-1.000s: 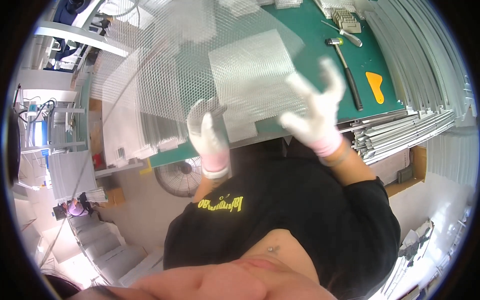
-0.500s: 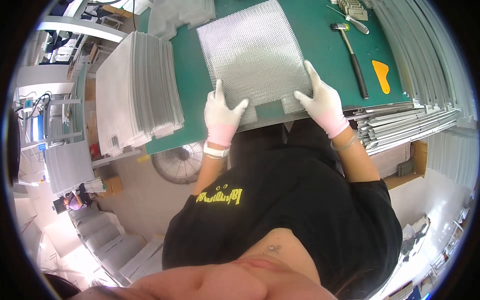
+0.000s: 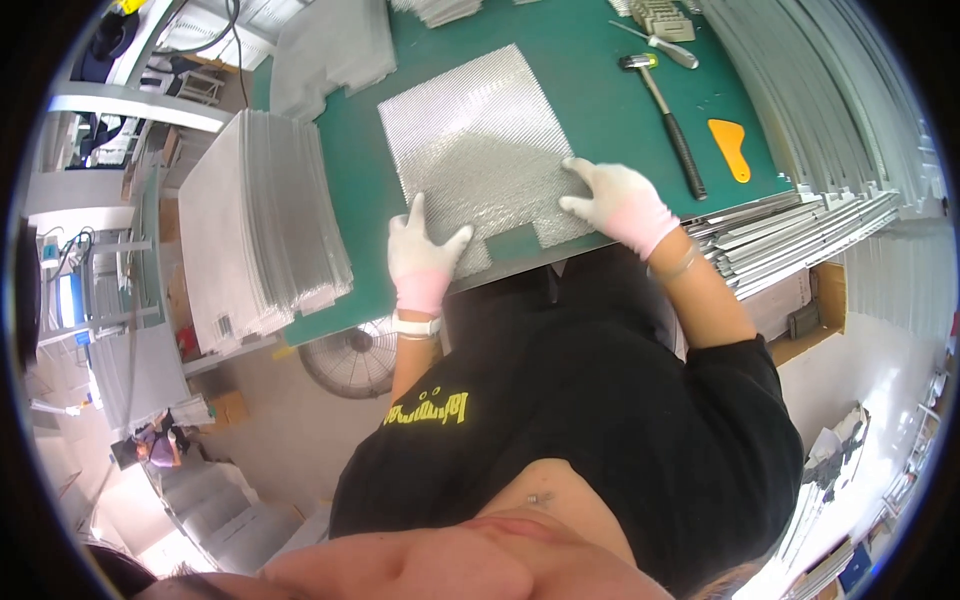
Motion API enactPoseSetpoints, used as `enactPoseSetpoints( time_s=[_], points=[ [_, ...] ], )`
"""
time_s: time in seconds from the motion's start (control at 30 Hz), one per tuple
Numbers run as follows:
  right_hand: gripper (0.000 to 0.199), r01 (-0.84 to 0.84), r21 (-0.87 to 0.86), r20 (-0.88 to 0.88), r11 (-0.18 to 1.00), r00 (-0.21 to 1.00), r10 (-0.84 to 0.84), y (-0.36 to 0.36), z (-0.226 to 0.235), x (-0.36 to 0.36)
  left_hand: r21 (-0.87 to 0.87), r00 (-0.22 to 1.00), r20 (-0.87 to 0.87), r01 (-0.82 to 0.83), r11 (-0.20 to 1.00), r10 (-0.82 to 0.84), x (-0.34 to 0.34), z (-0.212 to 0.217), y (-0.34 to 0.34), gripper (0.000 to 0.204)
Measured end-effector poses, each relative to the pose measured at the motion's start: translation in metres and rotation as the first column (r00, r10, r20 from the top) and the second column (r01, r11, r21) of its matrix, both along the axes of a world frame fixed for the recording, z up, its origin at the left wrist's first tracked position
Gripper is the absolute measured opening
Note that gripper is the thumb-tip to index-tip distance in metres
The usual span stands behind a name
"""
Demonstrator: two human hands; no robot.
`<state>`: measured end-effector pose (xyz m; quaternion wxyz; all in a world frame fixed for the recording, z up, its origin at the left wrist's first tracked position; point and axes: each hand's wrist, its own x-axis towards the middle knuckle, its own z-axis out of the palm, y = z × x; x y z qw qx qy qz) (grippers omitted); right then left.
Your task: Assembling air filters by inserting mesh panels into metal frames and securing them with screws using an electric screwdriver.
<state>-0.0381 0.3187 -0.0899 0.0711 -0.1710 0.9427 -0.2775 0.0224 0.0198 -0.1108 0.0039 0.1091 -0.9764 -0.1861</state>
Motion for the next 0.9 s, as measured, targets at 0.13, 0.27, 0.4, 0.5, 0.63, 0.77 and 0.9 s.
enactPoseSetpoints(
  time_s=[0.13,0.27,0.4,0.5,0.63,0.77,0.9],
  points=[
    [0.034,0.166,-0.006,-0.383,0.986,0.910,-0.156,0.074,-0.011,-0.103,-0.123,0.983,-0.152,0.087,0.989,-0.106,-0.008,0.007,0.004,0.083],
    [0.036,0.395,0.260,-0.646,0.881,0.750,-0.145,0.154,-0.018,-0.228,-0.115,0.945,-0.020,0.322,0.940,-0.327,-0.014,-0.007,-0.011,0.077],
    [0.033,0.262,0.475,-0.347,0.840,0.933,-0.095,0.166,-0.008,-0.254,-0.135,0.954,0.040,0.299,0.945,-0.297,0.016,0.005,0.000,0.073],
    [0.031,0.227,0.523,-0.296,0.821,0.952,-0.075,0.178,-0.015,-0.258,-0.207,0.963,-0.102,0.225,0.952,-0.250,0.032,0.011,0.012,0.076],
    [0.054,0.323,0.421,-0.427,0.848,0.895,-0.129,0.180,-0.018,-0.267,-0.194,0.874,-0.416,0.186,0.963,-0.252,0.055,0.014,0.023,0.081],
    [0.066,0.412,0.450,-0.221,0.793,0.911,-0.348,0.179,-0.019,-0.274,-0.061,0.793,-0.550,0.275,0.959,-0.263,0.087,0.012,0.023,0.079],
    [0.068,0.413,0.473,-0.091,0.779,0.902,-0.423,0.184,-0.020,-0.277,0.035,0.804,-0.565,0.249,0.968,-0.186,0.120,0.000,0.016,0.075]
  ],
)
